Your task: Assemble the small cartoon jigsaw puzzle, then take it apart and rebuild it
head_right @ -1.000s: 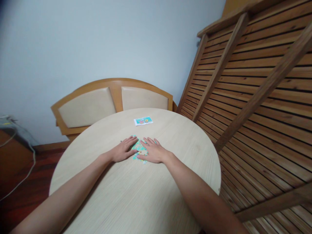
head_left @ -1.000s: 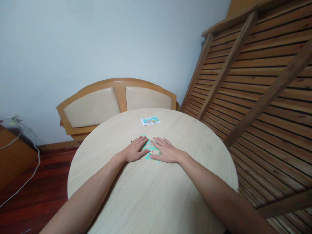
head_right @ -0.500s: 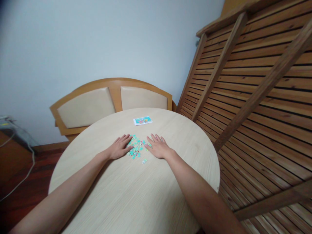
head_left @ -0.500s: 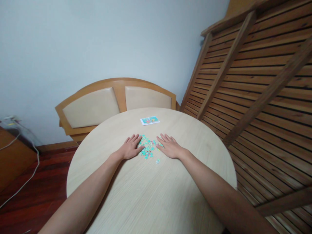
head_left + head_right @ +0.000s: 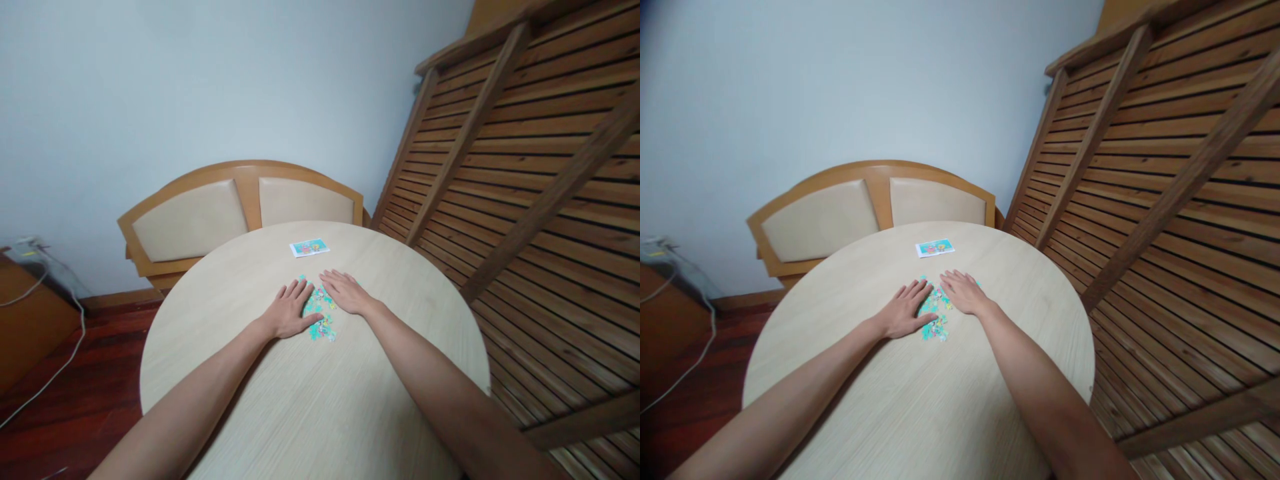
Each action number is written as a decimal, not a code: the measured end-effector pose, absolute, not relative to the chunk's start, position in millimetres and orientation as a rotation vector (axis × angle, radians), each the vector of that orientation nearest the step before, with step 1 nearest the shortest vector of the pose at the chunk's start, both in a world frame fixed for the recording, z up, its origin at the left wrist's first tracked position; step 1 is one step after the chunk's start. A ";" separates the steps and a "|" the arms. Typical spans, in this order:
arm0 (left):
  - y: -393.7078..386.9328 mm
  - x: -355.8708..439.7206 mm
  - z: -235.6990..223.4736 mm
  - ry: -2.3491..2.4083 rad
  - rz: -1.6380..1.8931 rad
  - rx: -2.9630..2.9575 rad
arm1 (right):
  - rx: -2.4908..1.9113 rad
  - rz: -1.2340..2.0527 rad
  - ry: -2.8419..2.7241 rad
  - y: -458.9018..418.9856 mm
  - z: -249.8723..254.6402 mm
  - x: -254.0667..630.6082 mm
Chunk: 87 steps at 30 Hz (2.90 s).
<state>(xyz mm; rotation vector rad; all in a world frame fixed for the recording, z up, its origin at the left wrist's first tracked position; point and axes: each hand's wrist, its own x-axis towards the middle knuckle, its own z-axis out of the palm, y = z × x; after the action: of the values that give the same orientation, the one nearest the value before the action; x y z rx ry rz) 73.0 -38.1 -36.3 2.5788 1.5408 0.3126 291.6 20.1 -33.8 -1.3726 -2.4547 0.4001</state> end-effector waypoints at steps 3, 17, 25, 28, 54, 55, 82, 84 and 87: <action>-38.6 74.1 -36.2 1.519 0.371 2.591 | -1.133 0.436 -2.362 22.2 -32.9 295.1; -29.3 90.0 -34.1 1.338 0.313 2.707 | -1.661 0.388 -2.524 13.7 -35.0 312.2; -32.4 85.4 -30.8 1.409 0.308 2.686 | -1.616 0.379 -2.544 6.5 -31.5 305.7; -31.8 84.8 -31.5 1.473 0.324 2.673 | -1.582 0.387 -2.560 6.7 -31.6 309.5; -21.1 53.9 -34.8 1.821 0.358 2.483 | -1.453 0.638 -2.701 -21.5 -10.4 298.4; -20.3 52.7 -35.8 1.827 0.351 2.475 | -1.417 0.618 -2.737 -25.6 -11.9 291.4; -10.3 73.1 -42.6 1.807 0.594 2.446 | -1.455 0.478 -2.563 -3.2 -22.9 294.2; -8.3 69.4 -43.4 1.860 0.595 2.415 | -1.480 0.483 -2.589 -6.0 -24.0 292.9; -6.2 67.8 -44.1 1.877 0.500 2.422 | -1.491 0.474 -2.585 -3.7 -27.6 287.4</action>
<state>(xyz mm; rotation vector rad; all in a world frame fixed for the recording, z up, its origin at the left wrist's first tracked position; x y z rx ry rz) 67.8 -6.2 -44.1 2.4217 1.8774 0.4997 287.4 -3.7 -27.6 -1.4914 -2.5850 0.4735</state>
